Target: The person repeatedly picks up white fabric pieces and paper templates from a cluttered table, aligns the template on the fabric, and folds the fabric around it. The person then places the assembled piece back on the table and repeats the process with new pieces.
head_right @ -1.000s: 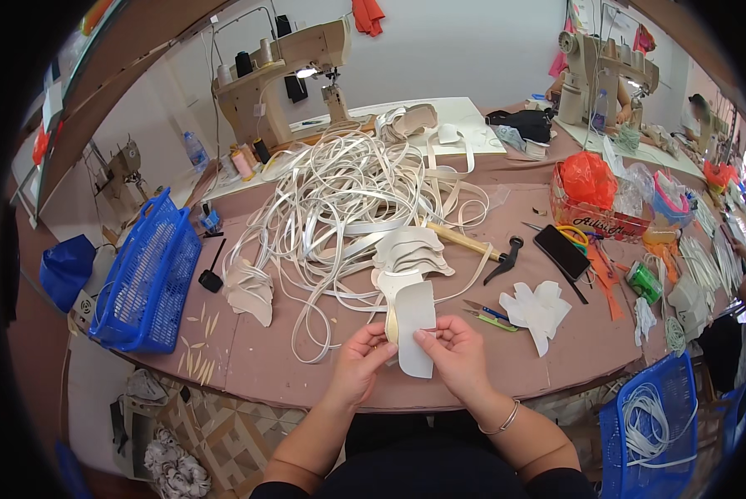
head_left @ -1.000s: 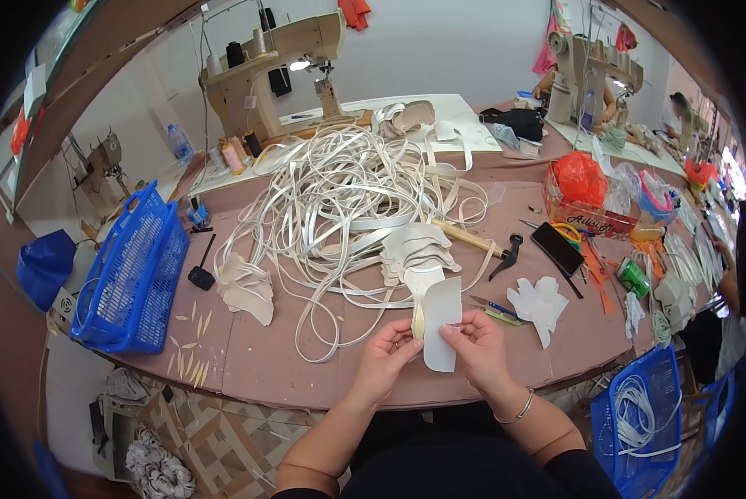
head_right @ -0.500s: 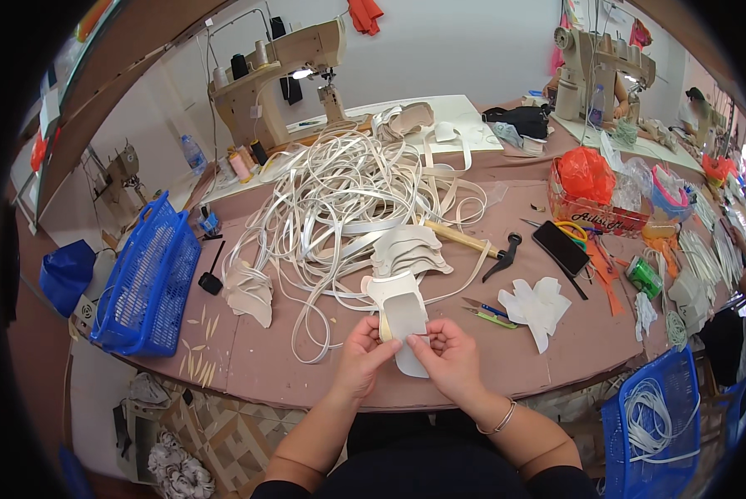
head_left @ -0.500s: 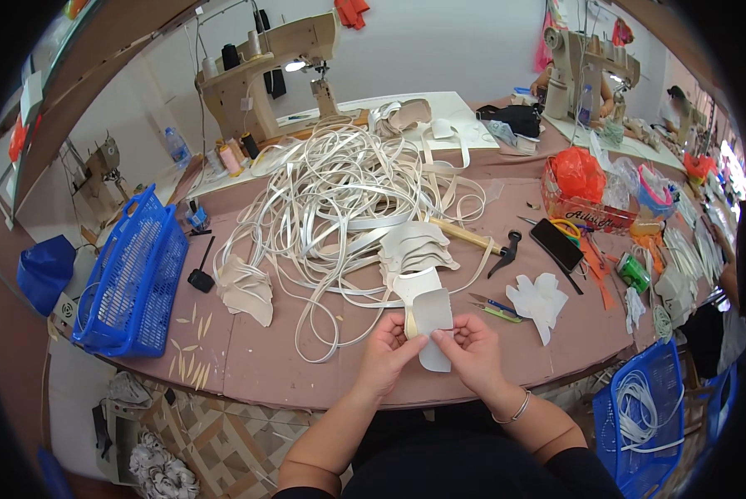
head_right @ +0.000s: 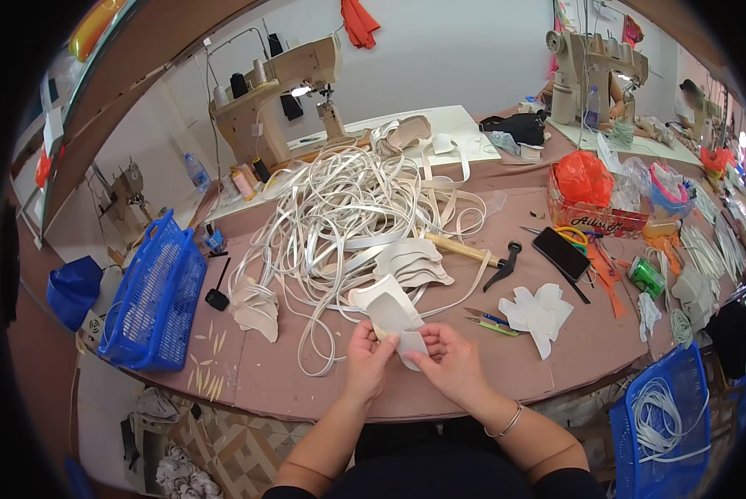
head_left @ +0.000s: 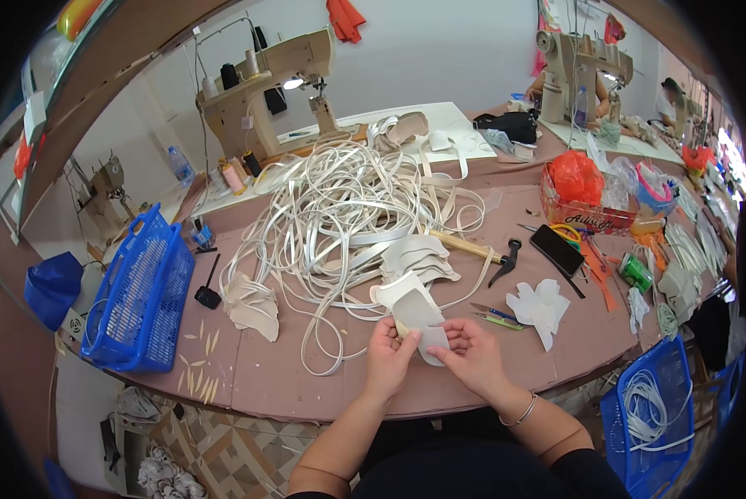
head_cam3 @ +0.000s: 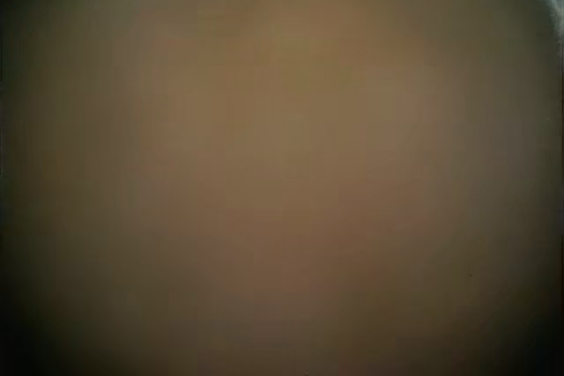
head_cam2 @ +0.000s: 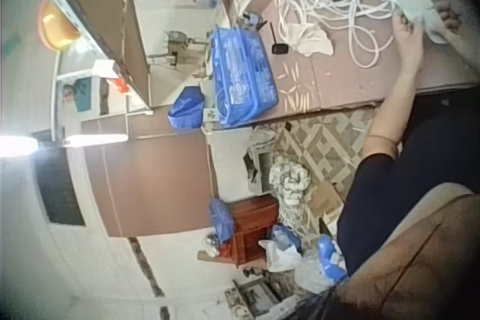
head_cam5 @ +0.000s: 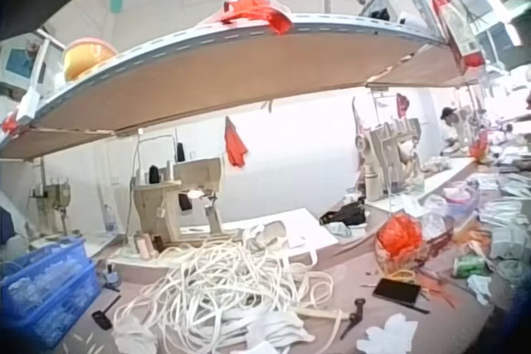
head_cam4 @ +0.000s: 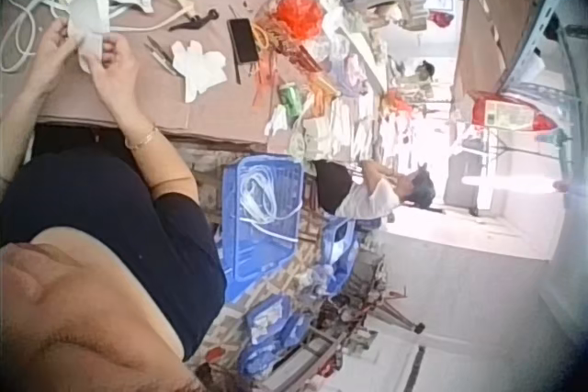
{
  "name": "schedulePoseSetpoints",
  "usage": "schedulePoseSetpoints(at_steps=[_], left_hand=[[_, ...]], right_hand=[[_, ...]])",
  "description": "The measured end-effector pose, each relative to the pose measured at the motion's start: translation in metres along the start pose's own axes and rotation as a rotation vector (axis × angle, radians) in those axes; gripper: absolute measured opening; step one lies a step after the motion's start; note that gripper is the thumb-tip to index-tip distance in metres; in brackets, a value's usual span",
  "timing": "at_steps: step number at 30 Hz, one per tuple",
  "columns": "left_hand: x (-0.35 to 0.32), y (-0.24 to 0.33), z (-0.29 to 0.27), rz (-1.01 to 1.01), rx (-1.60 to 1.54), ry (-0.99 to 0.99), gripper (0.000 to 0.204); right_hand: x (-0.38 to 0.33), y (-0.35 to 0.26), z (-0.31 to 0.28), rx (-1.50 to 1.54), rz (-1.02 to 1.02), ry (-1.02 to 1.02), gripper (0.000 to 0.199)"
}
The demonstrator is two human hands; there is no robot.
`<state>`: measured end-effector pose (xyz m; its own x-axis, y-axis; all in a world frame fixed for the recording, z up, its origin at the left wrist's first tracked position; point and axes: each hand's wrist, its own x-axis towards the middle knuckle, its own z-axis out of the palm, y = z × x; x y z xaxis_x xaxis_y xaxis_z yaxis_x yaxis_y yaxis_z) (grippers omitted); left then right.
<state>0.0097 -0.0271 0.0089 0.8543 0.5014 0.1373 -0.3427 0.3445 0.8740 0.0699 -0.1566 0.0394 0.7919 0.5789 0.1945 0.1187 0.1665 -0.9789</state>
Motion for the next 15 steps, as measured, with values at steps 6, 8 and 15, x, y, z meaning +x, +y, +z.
schedulePoseSetpoints(at_steps=[6, 8, 15], left_hand=[[0.004, 0.001, 0.006, 0.019, -0.085, 0.026, 0.033], [0.005, -0.005, 0.005, 0.060, -0.092, 0.038, 0.035], [0.004, 0.008, 0.010, -0.102, -0.380, -0.117, 0.040]], right_hand=[[0.013, 0.002, -0.011, 0.030, 0.030, -0.003, 0.025], [0.015, 0.004, -0.011, 0.022, 0.023, 0.006, 0.025], [0.018, 0.009, -0.015, -0.013, -0.002, 0.031, 0.025]])
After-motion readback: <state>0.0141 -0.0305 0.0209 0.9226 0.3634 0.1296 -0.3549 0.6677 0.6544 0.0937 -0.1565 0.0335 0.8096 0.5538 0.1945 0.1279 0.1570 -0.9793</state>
